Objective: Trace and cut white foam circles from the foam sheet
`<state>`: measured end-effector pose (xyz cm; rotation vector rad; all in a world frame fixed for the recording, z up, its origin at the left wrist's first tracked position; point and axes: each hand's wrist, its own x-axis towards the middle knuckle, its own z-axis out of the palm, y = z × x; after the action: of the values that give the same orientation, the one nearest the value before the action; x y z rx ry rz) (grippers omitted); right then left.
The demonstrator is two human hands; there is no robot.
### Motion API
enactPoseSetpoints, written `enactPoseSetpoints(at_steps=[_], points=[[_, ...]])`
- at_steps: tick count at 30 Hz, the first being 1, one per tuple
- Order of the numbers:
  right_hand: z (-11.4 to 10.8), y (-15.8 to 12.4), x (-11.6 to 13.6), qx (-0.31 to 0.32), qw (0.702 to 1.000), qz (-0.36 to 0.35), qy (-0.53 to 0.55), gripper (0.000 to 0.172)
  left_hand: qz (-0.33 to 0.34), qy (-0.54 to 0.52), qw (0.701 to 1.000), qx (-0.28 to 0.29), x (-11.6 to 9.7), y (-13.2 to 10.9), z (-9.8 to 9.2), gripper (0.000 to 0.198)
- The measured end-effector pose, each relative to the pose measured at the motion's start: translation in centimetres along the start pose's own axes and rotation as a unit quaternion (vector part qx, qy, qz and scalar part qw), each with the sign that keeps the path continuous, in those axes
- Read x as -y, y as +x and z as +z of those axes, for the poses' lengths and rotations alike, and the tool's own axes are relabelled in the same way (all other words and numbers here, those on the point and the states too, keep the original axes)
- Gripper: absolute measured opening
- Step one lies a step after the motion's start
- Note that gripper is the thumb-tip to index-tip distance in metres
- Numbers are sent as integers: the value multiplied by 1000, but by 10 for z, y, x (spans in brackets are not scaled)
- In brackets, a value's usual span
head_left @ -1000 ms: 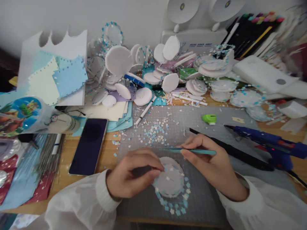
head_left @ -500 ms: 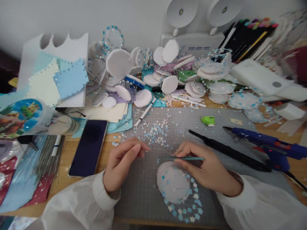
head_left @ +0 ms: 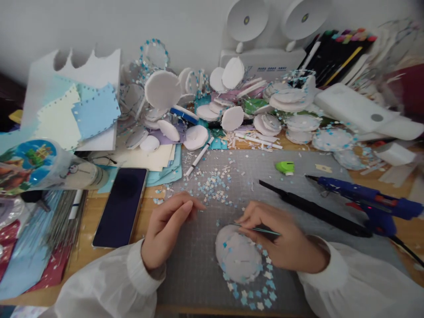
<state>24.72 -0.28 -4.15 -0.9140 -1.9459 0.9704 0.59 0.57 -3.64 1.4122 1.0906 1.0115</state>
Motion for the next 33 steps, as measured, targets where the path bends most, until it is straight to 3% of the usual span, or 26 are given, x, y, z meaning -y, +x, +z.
enactPoseSetpoints(at_steps=[8, 10, 17, 19, 26, 33], points=[[-9, -1, 2, -152, 987, 49, 17, 13, -9, 24, 1000, -8, -1, 3, 1, 25], [-11, 0, 1, -136, 989, 47, 25, 13, -7, 31, 999, -11, -2, 4, 2, 24], [-6, 3, 0, 30, 999, 16, 20, 9, 0, 27, 999, -23, 0, 3, 1, 23], [-3, 2, -1, 24, 1000, 11, -5, 10, -2, 24, 1000, -21, 0, 3, 1, 22], [-9, 4, -2, -102, 993, 7, -67, 12, -2, 29, 999, -25, 0, 2, 2, 22], [-5, 3, -2, -81, 995, 1, -63, 13, 1, 35, 999, -30, 0, 3, 2, 22]])
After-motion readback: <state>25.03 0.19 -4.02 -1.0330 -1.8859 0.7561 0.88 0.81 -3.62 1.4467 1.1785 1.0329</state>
